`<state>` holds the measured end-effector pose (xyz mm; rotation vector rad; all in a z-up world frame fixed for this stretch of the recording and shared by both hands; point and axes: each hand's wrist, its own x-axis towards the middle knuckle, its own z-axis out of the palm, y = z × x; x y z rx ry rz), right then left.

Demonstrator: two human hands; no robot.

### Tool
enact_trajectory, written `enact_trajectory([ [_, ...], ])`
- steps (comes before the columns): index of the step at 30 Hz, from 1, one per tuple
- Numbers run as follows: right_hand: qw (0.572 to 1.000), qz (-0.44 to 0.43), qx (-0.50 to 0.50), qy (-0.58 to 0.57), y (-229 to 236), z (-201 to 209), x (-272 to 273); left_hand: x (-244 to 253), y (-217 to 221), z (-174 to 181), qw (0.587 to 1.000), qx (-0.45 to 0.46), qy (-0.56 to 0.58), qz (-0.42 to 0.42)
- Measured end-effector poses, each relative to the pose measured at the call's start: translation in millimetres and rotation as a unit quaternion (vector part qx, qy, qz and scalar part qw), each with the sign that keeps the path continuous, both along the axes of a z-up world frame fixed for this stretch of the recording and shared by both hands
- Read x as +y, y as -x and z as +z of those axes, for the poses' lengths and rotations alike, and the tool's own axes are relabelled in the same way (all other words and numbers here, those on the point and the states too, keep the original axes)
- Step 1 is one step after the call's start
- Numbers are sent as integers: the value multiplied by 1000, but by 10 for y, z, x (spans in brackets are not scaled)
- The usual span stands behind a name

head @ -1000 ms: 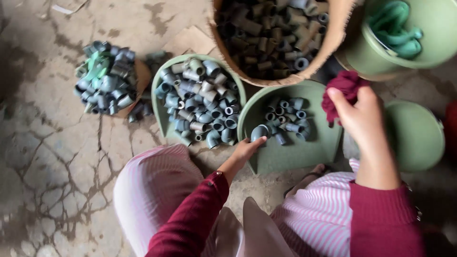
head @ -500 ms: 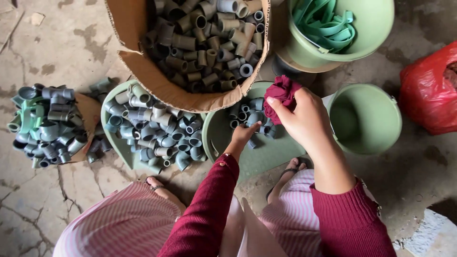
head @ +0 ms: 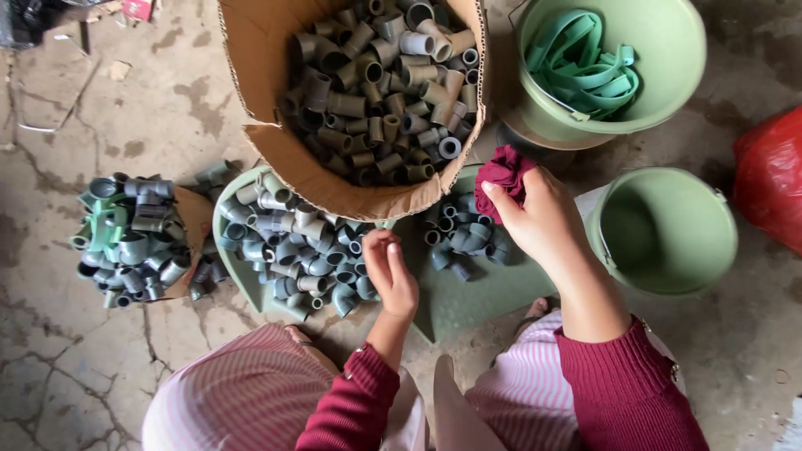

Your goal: The person sits on the floor and wipes small grey plastic pipe fittings with a maroon cloth. They pick up fittings from a cardboard box, wipe them, and place them into a green basin. The process is repeated continuously throughout the clip.

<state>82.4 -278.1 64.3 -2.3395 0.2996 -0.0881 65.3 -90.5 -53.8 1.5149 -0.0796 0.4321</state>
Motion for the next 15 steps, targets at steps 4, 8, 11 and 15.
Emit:
enact_trajectory([
  [4, 1000, 18, -19, 3, -22, -13, 146, 111, -452, 640, 985, -161, -59, 19],
  [8, 999, 34, -21, -7, -89, 46, 299, 19, -1228, 852, 944, -48, -299, -128],
  [11, 999, 48, 21, -14, -62, 148, 380, 11, -1827, 437, 825, 87, -537, -153],
  [15, 995, 70, 66, 12, -96, 223, 408, 298, -2371, -331, 656, 178, -733, -40],
])
